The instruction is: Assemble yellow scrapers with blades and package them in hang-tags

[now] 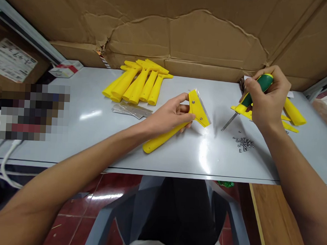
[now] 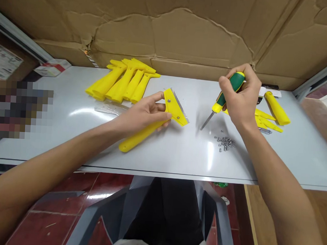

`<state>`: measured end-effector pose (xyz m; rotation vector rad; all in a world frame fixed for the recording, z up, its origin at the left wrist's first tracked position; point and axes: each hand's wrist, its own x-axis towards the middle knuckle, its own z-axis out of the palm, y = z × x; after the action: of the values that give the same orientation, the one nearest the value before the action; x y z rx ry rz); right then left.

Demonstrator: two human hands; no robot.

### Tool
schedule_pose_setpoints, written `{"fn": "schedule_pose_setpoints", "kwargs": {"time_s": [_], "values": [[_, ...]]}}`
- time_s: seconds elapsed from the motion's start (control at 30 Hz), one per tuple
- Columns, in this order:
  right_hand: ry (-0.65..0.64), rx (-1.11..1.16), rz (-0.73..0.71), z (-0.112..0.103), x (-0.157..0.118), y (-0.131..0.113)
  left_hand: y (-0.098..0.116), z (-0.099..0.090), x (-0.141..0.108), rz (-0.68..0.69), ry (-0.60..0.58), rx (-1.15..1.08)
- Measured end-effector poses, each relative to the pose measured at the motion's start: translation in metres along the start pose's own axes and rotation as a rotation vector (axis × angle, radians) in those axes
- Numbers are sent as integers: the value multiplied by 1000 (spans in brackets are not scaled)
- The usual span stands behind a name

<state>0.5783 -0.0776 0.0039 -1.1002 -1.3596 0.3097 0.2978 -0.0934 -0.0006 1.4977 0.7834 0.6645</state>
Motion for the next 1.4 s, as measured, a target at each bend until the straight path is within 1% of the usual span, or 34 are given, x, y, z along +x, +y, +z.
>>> {"fn": "schedule_pose_setpoints", "kwargs": {"time_s": [0.07,0.1,0.17,0.27,0.57,0.7,0.77,0.8,0.83,0.87,0.9,0.97,1.0,1.03,1.07,1.1,1.17,1.3,1.4], "values": [[-19,174,157,3,-3,-2,0,2,-1,-87,-20,-77],[-34,236,200,4,-5,-3,-1,3,-1,-120,-34,-105],[-79,311,258,8,-9,-5,-4,6,-1,-165,-63,-146],[-112,351,310,13,-14,-8,-7,9,0,-178,-85,-175],[-182,344,358,17,-19,-7,-9,11,-1,-146,-93,-179],[-157,362,350,19,-16,-4,-7,9,-1,-158,-88,-188],[-134,364,333,17,-12,-2,-7,7,1,-176,-66,-164],[-144,363,328,14,-10,-2,-7,5,2,-187,-50,-148],[-185,358,327,11,-8,-3,-7,4,3,-195,-33,-135],[-264,349,330,7,-7,-6,-8,3,4,-199,-15,-130],[-382,330,338,3,-6,-10,-9,1,5,-199,1,-131],[-677,270,361,-3,-8,-21,-11,0,7,-196,19,-144],[-801,237,370,-5,-11,-28,-11,0,7,-195,21,-151],[-891,211,380,-6,-13,-33,-12,0,8,-193,20,-156],[-948,189,391,-6,-15,-38,-12,0,8,-190,17,-159],[-979,175,402,-5,-18,-41,-13,0,8,-187,13,-159],[-994,153,411,-2,-21,-41,-13,0,8,-184,3,-158],[-1003,139,370,2,-23,-30,-12,0,8,-198,-13,-139],[-980,129,377,1,-22,-24,-11,1,8,-212,-15,-138]]}}
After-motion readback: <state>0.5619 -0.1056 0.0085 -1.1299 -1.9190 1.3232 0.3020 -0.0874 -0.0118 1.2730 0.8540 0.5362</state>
